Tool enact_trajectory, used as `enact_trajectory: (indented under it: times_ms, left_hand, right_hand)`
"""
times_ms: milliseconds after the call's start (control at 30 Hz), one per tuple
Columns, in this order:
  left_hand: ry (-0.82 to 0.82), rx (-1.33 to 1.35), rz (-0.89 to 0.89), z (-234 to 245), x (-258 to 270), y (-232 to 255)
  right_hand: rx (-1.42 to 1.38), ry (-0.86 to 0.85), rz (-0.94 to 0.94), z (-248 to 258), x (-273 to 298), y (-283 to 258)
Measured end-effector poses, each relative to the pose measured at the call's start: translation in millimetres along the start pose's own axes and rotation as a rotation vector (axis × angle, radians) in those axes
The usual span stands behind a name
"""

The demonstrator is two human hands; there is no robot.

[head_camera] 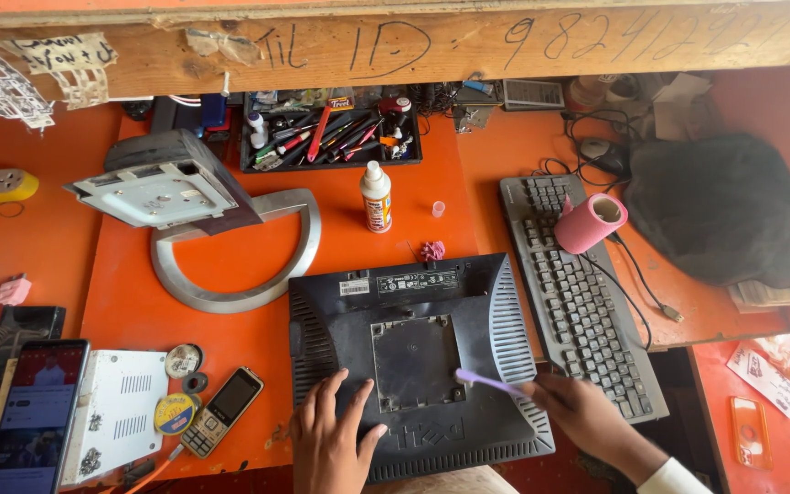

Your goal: Cleaning and inspecting the back and internal components of a computer monitor on a workbench.

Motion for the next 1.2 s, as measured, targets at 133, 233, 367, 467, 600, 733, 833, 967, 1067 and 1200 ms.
enact_trajectory:
  times_ms: [133, 233, 367, 467, 600, 733, 833, 967, 1067, 1200]
  left_hand:
    - [0.025, 0.031, 0.009, 3, 4, 3]
    - [-0.023, 0.039, 0.076, 4, 5, 0]
    - [-0.003, 0.028, 0.067, 3, 3, 0]
    - [0.008, 0.028, 0.083, 4, 1, 0]
    - [0.096, 0.04, 0.021, 2, 7, 0]
    - [0.164, 0.047, -0.023, 11, 12, 5]
    - [0.079, 0.065, 0.02, 14, 5, 5]
    - [0.011, 0.035, 0.052, 7, 1, 3]
    - [-0.05, 0.008, 0.089, 4, -4, 0]
    - [-0.053, -0.015, 0.069, 12, -2, 7]
  right_hand:
    - [0.013, 0.181, 0.153, 37, -20, -10]
    - [-0.053, 0.264, 0.012, 54, -25, -7]
    - [0.117, 0.164, 0.134, 44, -20, 10]
    - [0.265, 0.129, 0.391, 44, -19, -1]
    - [0.25, 0.247, 0.295, 75, -46, -15]
    - [0.195, 0.455, 0.232, 88, -42, -37]
    - [0.25, 0.431, 0.233, 77, -36, -19]
    - [0.246, 0.179, 0.455, 49, -19, -25]
    - [0.223, 0.245, 0.555, 57, -33, -19]
    - [0.152, 0.428, 0.183, 85, -49, -2]
Point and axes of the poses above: each hand's wrist, its own x-axis away from the middle knuckle, its own z-axis out of the back of the hand, y = z × x, the point moved 8 cm from there along -x, towards the middle knuckle, and after that the axes turned 15 degrees about -y, right-handed, at the moved point
